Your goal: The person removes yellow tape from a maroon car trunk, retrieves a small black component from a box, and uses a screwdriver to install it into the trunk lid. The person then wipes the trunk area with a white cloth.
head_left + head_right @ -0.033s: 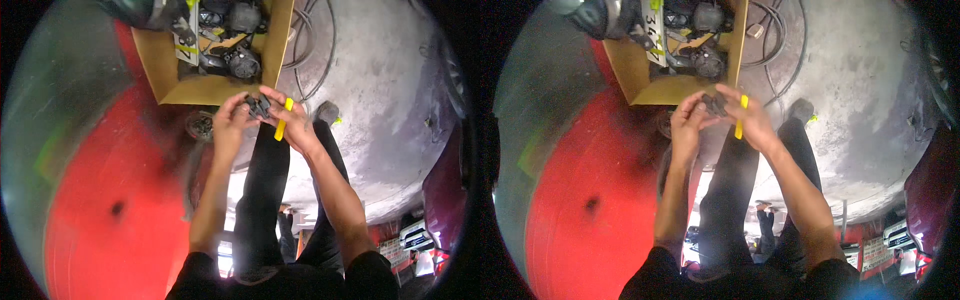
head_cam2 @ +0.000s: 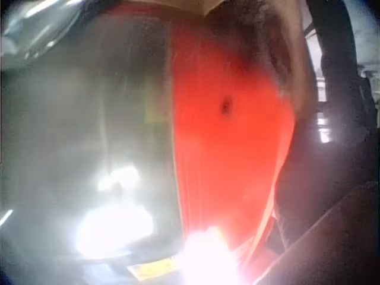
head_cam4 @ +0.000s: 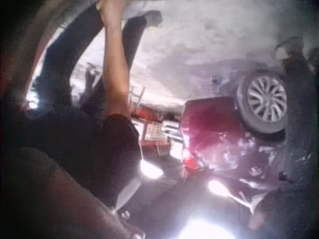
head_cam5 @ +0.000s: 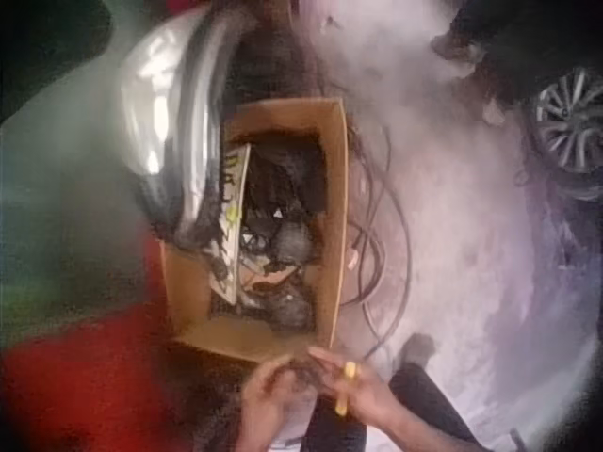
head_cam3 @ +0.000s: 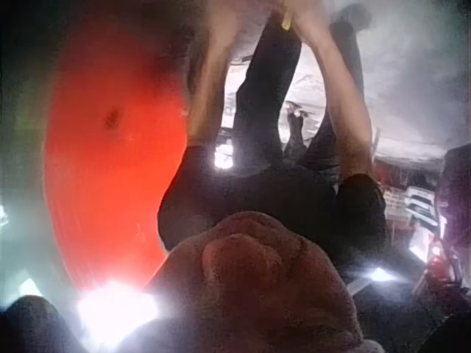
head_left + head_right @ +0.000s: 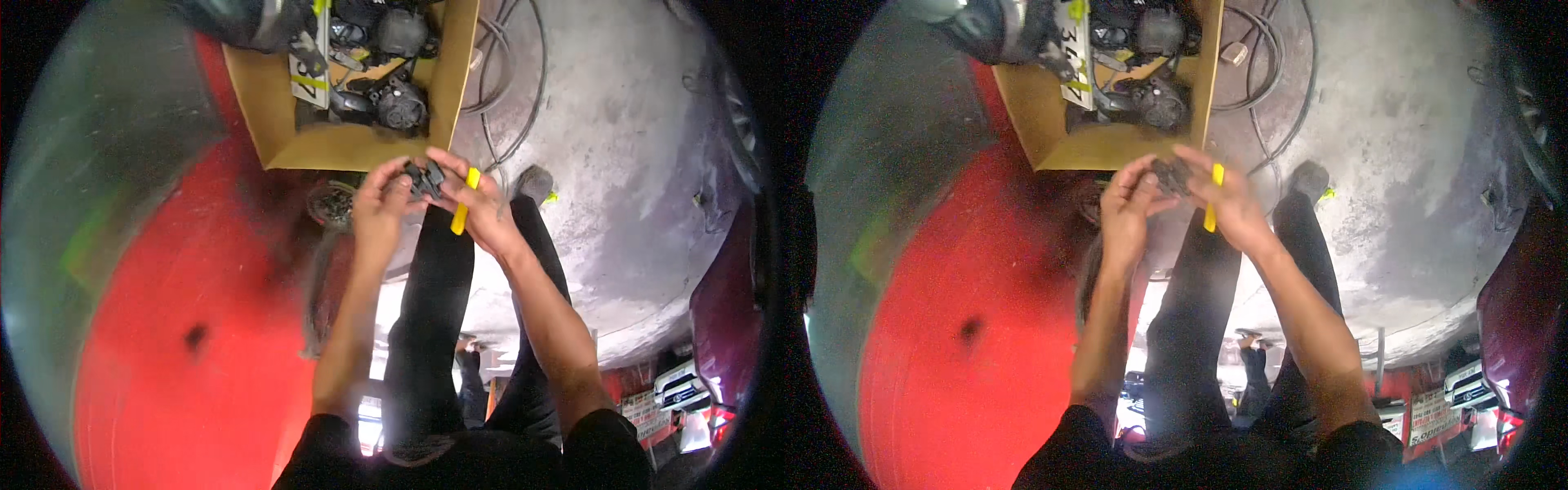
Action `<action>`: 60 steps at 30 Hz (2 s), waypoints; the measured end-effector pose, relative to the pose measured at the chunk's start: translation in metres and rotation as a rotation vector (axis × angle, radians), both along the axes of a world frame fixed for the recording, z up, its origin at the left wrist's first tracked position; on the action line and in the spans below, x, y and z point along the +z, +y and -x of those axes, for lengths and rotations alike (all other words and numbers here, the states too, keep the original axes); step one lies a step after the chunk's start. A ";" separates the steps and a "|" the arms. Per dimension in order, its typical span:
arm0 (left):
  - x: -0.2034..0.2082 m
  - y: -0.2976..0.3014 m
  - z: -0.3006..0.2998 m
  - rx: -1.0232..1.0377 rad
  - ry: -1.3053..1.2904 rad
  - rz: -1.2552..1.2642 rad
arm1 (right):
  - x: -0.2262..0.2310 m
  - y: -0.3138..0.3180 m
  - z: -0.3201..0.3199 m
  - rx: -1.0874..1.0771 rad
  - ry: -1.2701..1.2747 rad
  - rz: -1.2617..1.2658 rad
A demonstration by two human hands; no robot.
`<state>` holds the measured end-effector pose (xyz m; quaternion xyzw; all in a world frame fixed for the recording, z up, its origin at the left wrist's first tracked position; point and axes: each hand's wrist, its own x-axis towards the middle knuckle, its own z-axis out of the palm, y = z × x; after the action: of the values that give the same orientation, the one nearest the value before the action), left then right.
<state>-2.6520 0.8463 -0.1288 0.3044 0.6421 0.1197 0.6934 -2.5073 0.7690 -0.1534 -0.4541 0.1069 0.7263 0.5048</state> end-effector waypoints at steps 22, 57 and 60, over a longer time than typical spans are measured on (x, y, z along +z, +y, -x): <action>0.394 -0.033 -0.105 -0.750 -0.234 0.041 | 0.420 -0.110 -0.062 -0.345 -0.192 0.055; 0.496 -0.336 -0.038 -0.999 -0.462 0.249 | 0.548 -0.428 0.083 -0.425 -0.793 0.029; 0.482 -0.336 -0.076 -1.171 -0.462 0.451 | 0.564 -0.447 0.075 -0.636 -0.673 0.111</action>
<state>-2.5757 0.5105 0.3530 0.4168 0.2151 -0.3515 0.8103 -2.5826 0.3222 0.4104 -0.6357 0.1098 0.3409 0.6838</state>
